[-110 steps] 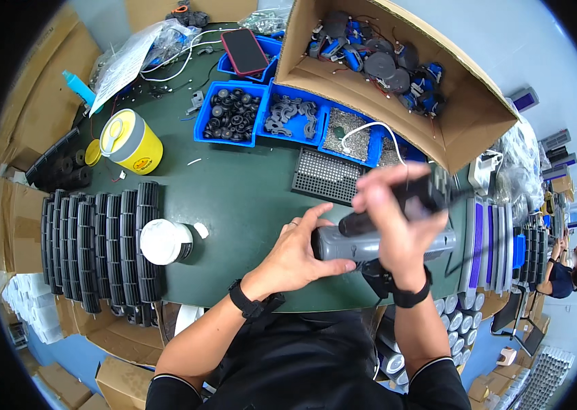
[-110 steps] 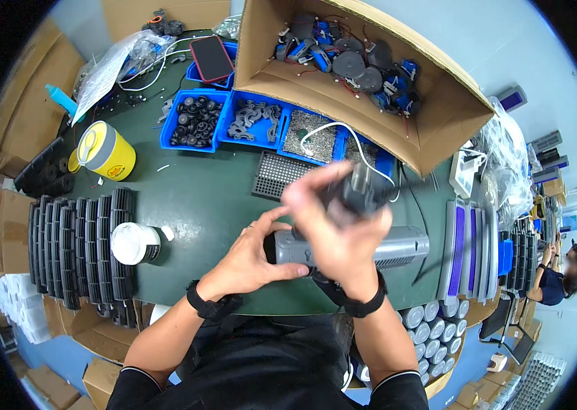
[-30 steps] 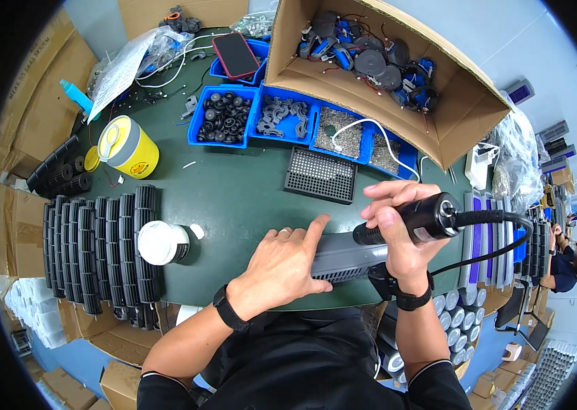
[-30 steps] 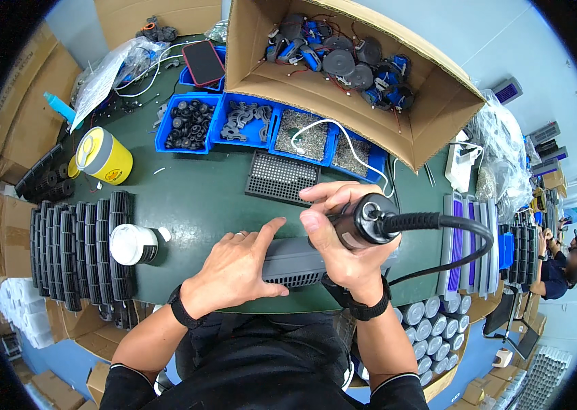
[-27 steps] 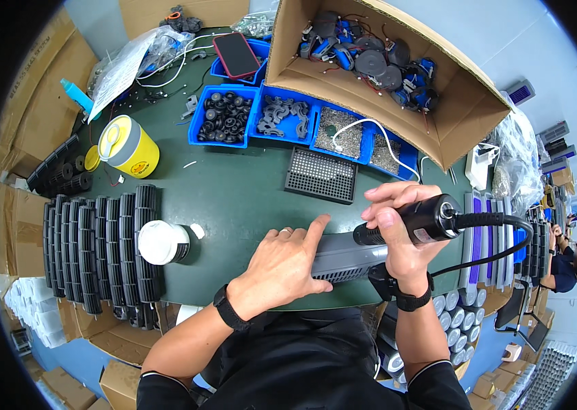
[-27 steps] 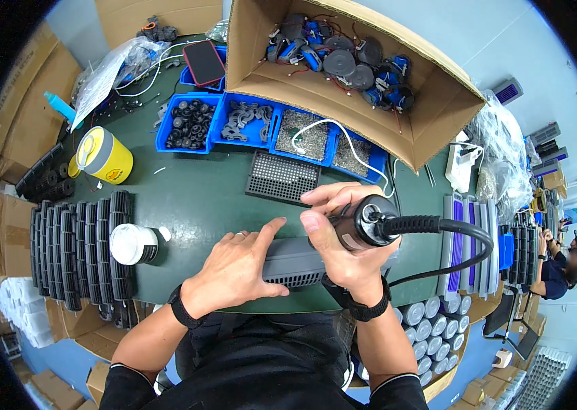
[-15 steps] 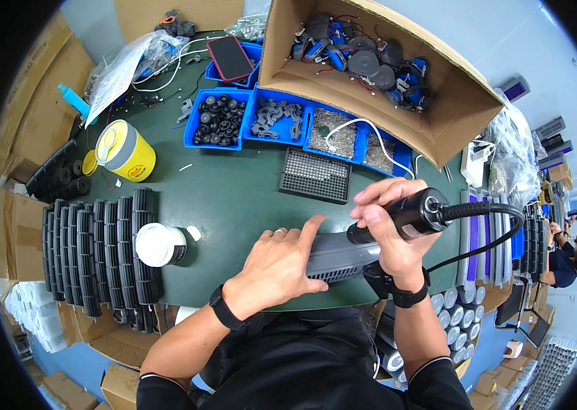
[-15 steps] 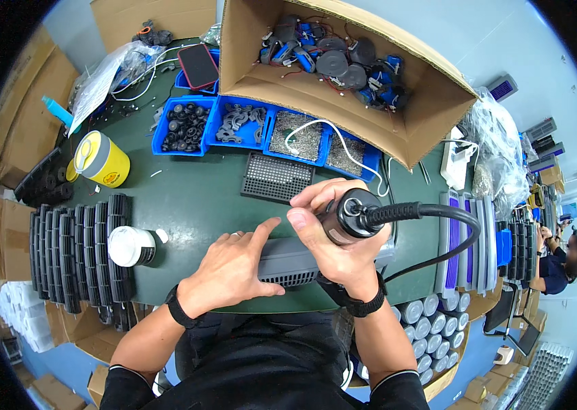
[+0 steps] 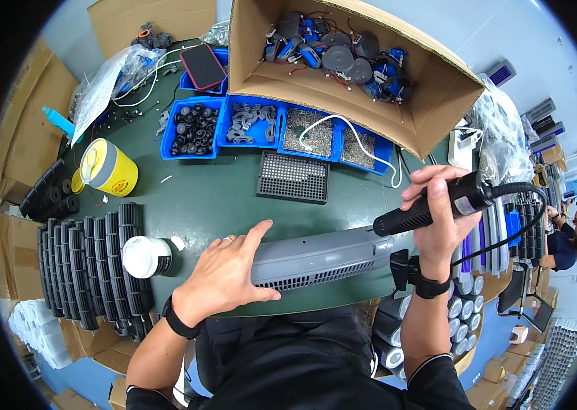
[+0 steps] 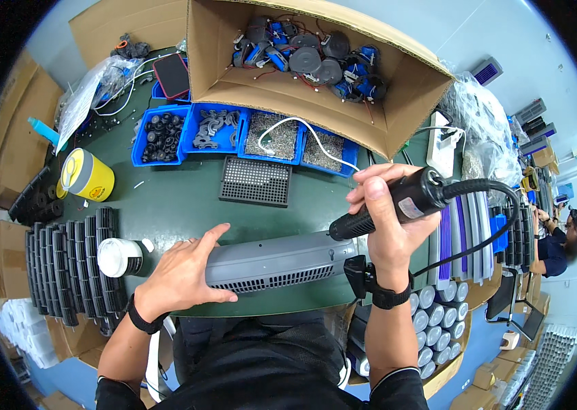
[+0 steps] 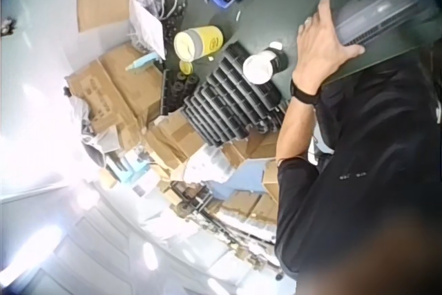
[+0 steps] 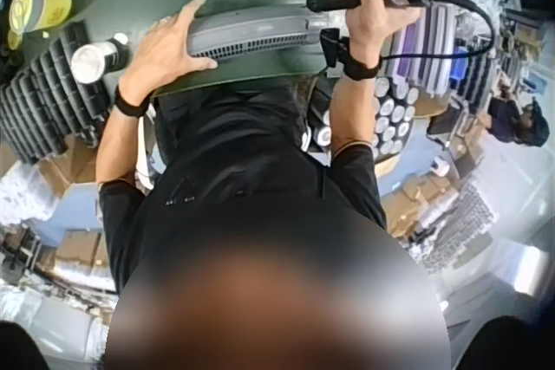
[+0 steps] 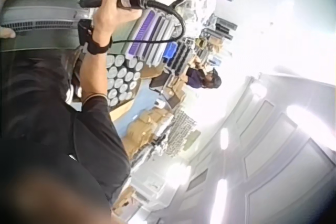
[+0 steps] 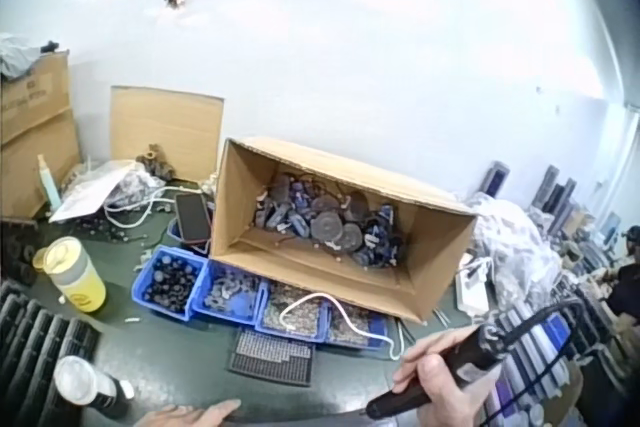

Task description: The person assembles a grey electronic device by inserting small components and using a hot glue gun to secure parts. They handle a grey casing, a black fan-like component, and a blue motor, placing the finished unit into a cardboard box. The person also handles a stack of grey cylindrical objects and a black plastic grille.

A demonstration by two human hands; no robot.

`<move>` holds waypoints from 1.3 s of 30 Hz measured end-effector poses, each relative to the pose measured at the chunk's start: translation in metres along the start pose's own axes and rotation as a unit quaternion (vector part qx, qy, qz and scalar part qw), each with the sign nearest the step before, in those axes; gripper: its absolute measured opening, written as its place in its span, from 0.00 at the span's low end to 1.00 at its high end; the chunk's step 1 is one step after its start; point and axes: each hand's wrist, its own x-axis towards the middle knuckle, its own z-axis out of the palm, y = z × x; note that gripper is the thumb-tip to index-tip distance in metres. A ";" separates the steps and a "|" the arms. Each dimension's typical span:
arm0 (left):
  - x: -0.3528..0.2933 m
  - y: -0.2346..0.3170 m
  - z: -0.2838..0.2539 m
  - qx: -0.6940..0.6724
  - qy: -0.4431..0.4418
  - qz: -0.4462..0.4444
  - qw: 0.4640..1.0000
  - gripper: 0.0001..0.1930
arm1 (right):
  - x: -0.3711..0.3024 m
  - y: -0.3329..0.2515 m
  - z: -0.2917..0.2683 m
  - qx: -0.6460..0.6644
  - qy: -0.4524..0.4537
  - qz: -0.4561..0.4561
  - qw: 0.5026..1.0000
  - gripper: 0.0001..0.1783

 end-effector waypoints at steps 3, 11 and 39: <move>-0.001 0.001 -0.001 0.002 0.003 0.001 1.000 0.60 | -0.006 0.007 0.001 -0.023 0.016 0.017 0.999 0.11; -0.001 -0.001 0.002 -0.006 0.023 0.021 0.999 0.59 | -0.022 0.018 0.008 -0.017 0.020 -0.014 1.000 0.12; -0.001 -0.004 0.003 -0.012 0.033 0.030 0.999 0.58 | -0.023 0.019 0.009 -0.004 -0.030 0.017 0.999 0.14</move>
